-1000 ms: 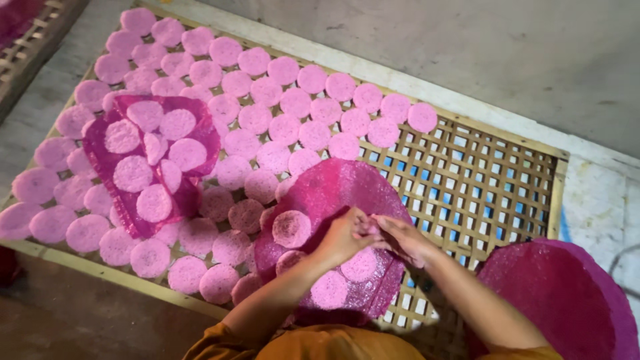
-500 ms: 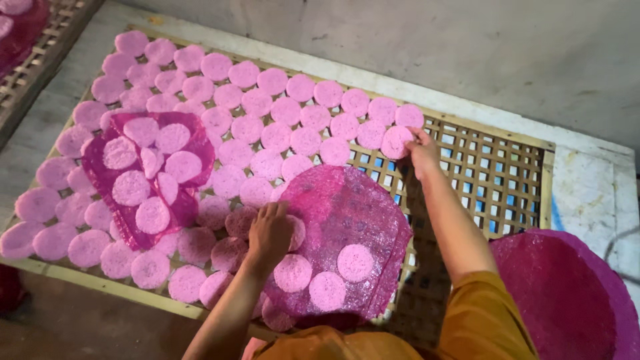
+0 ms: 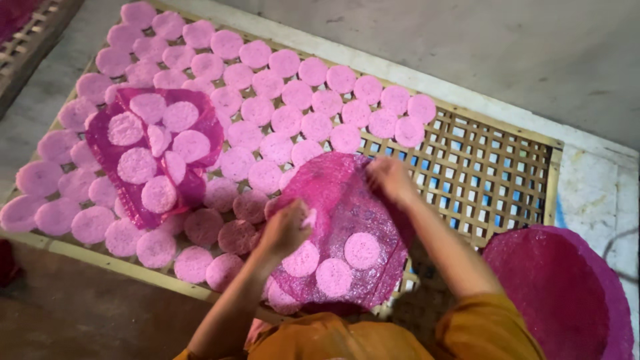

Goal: The person arranges small pink circular discs on a wooden lattice tray by peeling them from a stack and placing them individually across the tray surface.

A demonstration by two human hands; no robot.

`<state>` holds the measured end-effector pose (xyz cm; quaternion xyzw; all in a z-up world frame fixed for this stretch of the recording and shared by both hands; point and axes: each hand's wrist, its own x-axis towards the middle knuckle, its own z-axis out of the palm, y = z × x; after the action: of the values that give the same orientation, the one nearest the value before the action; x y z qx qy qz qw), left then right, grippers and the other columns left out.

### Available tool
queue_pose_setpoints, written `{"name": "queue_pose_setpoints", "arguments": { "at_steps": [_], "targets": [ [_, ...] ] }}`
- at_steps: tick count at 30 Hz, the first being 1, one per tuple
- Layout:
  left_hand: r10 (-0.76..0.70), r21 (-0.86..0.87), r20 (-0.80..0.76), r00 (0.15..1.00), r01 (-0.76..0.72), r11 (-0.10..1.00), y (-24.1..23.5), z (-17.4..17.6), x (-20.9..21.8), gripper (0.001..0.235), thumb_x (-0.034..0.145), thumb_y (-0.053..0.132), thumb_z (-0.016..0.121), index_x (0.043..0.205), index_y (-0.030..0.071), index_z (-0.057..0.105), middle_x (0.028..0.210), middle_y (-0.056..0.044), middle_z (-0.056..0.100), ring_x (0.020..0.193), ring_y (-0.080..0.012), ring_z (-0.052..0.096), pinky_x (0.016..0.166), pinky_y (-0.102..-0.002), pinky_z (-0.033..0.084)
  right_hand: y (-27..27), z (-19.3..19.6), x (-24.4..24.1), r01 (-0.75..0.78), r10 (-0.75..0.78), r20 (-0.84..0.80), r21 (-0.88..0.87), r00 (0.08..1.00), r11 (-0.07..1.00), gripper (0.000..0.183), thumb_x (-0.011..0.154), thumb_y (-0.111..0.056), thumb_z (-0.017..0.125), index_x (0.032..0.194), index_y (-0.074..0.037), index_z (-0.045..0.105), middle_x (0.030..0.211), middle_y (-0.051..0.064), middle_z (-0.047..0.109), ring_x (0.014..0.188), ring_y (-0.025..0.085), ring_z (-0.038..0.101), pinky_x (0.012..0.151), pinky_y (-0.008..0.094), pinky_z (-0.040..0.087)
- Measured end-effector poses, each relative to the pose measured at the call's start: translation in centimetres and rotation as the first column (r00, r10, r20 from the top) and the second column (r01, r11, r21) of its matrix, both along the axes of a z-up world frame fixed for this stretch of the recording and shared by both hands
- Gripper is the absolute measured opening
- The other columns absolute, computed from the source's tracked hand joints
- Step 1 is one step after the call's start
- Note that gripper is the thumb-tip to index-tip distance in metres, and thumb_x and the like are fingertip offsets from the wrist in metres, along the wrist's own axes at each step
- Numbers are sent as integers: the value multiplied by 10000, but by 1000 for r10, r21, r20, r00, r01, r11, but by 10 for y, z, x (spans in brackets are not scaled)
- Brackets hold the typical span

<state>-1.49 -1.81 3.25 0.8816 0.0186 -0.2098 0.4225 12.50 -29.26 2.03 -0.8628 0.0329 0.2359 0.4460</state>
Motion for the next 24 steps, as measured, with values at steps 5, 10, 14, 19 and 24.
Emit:
{"name": "queue_pose_setpoints", "arguments": {
  "at_steps": [5,10,14,19,24],
  "targets": [
    [91,-524,81,992,-36,851,-42,14,-17,254,896,74,740,1050,33,542,953,-135,668,867,-235,694,680,-256,567,30,11,-103,143,87,-554,358,828,923,387,1028,-383,459,1228,-129,672,1012,138,768,711,204,659,459,259,392],
    [161,-205,72,984,-144,968,-18,14,-4,416,868,225,753,1220,72,592,1232,-131,636,1104,-272,643,938,-440,508,-2,-20,-78,456,-251,-520,315,816,832,363,923,-159,643,1285,-174,670,1173,122,761,997,246,740,771,320,607],
    [131,193,393,910,-221,956,30,-5,4,635,819,264,827,1307,3,516,1332,-236,522,1246,-420,495,1036,-491,442,-35,-69,-9,306,-352,-55,632,934,713,423,920,38,625,1332,-54,656,1221,105,716,1080,217,685,992,391,539],
    [60,138,405,912,-126,982,46,-21,12,650,772,188,819,1325,18,521,1272,-227,563,1192,-442,522,999,-506,458,-33,-110,79,495,-489,-260,746,833,446,354,880,-2,616,1232,-39,636,1118,122,715,1003,249,712,874,413,603],
    [44,118,463,885,-111,987,50,-20,9,611,787,129,775,1341,41,531,1241,-185,606,1171,-402,561,988,-474,485,-7,-132,93,395,-427,512,177,745,901,388,848,-16,649,1235,-18,679,1113,156,730,1018,280,705,886,379,565]
  ]
}}
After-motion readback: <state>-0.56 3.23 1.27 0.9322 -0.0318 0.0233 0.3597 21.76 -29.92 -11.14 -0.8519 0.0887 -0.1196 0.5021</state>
